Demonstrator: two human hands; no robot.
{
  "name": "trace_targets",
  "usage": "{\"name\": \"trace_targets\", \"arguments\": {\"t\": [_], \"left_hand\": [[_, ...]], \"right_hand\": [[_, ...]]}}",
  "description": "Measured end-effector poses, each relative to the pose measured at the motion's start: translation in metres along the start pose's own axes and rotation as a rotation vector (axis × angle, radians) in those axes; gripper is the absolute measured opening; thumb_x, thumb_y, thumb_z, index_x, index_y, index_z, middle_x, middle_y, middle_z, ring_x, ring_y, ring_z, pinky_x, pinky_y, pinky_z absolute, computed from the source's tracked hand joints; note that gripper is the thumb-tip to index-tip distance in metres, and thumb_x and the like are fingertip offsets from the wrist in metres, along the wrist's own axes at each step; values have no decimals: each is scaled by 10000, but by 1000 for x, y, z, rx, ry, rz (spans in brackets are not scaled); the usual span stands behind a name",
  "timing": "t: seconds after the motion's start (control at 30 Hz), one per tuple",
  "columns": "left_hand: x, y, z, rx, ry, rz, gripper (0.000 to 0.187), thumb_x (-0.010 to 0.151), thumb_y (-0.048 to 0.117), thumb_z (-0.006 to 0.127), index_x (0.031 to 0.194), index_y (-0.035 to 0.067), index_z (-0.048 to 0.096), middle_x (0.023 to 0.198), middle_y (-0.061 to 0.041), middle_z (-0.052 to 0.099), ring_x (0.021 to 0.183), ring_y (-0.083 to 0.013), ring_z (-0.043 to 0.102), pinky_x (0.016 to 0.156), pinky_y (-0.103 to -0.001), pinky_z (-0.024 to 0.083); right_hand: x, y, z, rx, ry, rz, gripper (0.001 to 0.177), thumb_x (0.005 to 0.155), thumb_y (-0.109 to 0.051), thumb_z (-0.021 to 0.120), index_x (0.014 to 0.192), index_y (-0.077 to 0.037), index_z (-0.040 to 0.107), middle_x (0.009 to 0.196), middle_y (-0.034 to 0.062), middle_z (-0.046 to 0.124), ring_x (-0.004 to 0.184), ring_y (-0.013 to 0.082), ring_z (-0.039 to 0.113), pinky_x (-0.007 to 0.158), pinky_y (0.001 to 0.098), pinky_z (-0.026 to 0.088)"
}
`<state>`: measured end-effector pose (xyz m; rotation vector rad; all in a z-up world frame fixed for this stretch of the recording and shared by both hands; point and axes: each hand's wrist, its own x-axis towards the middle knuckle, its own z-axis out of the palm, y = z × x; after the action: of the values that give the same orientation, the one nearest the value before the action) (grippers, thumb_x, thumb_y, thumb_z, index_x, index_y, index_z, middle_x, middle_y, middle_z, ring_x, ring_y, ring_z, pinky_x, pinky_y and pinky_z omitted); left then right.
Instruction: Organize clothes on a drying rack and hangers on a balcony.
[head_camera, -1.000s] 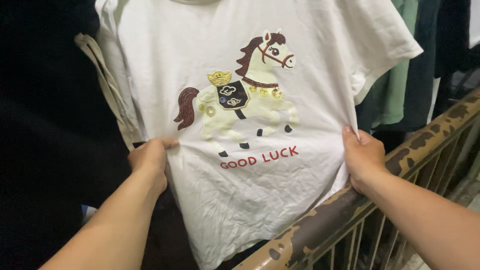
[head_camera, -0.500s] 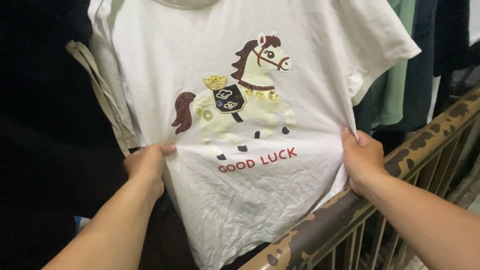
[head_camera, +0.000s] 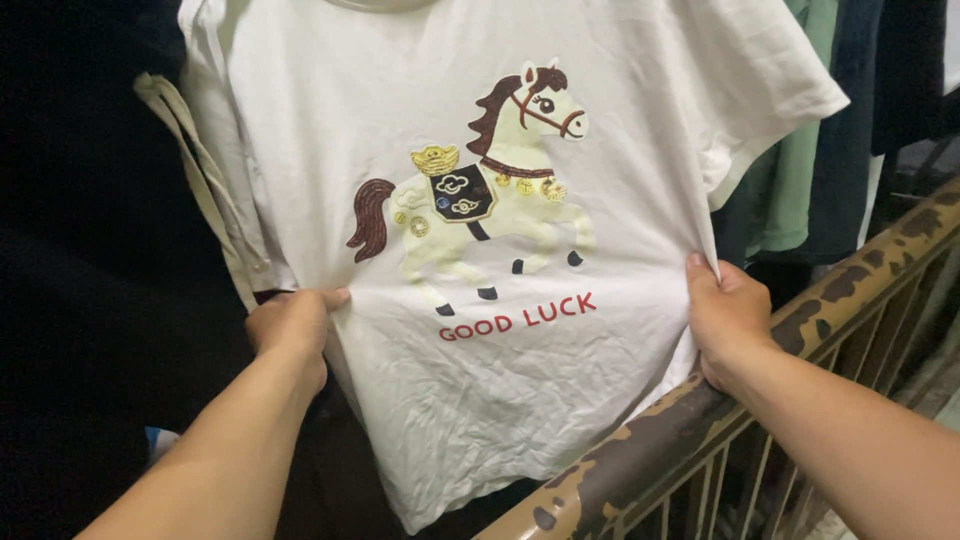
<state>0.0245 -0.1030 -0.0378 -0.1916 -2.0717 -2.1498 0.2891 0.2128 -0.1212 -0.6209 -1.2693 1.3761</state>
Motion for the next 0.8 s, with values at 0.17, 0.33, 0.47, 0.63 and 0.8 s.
{"name": "trace_targets", "arguments": {"t": [0.17, 0.33, 0.47, 0.63, 0.8], "left_hand": [[-7, 3, 1, 48, 80, -30, 364, 665, 54, 848, 990, -23, 703, 1088, -150, 739, 958, -272, 682, 905, -376, 511], [-18, 10, 1, 44, 95, -51, 382, 674, 49, 845, 1020, -29, 702, 1114, -167, 728, 982, -288, 685, 911, -397, 517], [-15, 6, 1, 25, 103, -45, 385, 678, 51, 849, 1022, -37, 700, 1121, -174, 723, 991, -297, 692, 915, -404, 523], [-12, 4, 2, 32, 106, -30, 367, 672, 49, 856, 986, -16, 678, 1086, -158, 729, 965, -285, 682, 907, -398, 519], [-7, 1, 4, 51, 130, -28, 375, 668, 53, 869, 982, 1, 672, 1072, -138, 722, 953, -271, 668, 900, -388, 512]], "right_hand": [[5, 5, -2, -3, 8, -21, 351, 1053, -293, 571, 1146, 18, 708, 1002, 98, 744, 817, 130, 633, 779, 289, 514], [-7, -11, 0, -20, 9, 6, 364, 1048, -299, 563, 1183, 10, 701, 1040, 105, 745, 860, 135, 649, 806, 290, 518], [-10, -16, 3, -20, 16, 49, 391, 1048, -308, 552, 1204, 21, 696, 1067, 125, 749, 888, 156, 659, 832, 298, 524], [-9, -15, 2, -41, 29, 56, 387, 1046, -310, 551, 1218, 7, 692, 1067, 117, 748, 896, 154, 667, 841, 292, 525], [-10, -17, 2, -70, 44, 38, 386, 1047, -302, 560, 1205, 20, 702, 1064, 131, 747, 892, 162, 655, 834, 303, 518]]}}
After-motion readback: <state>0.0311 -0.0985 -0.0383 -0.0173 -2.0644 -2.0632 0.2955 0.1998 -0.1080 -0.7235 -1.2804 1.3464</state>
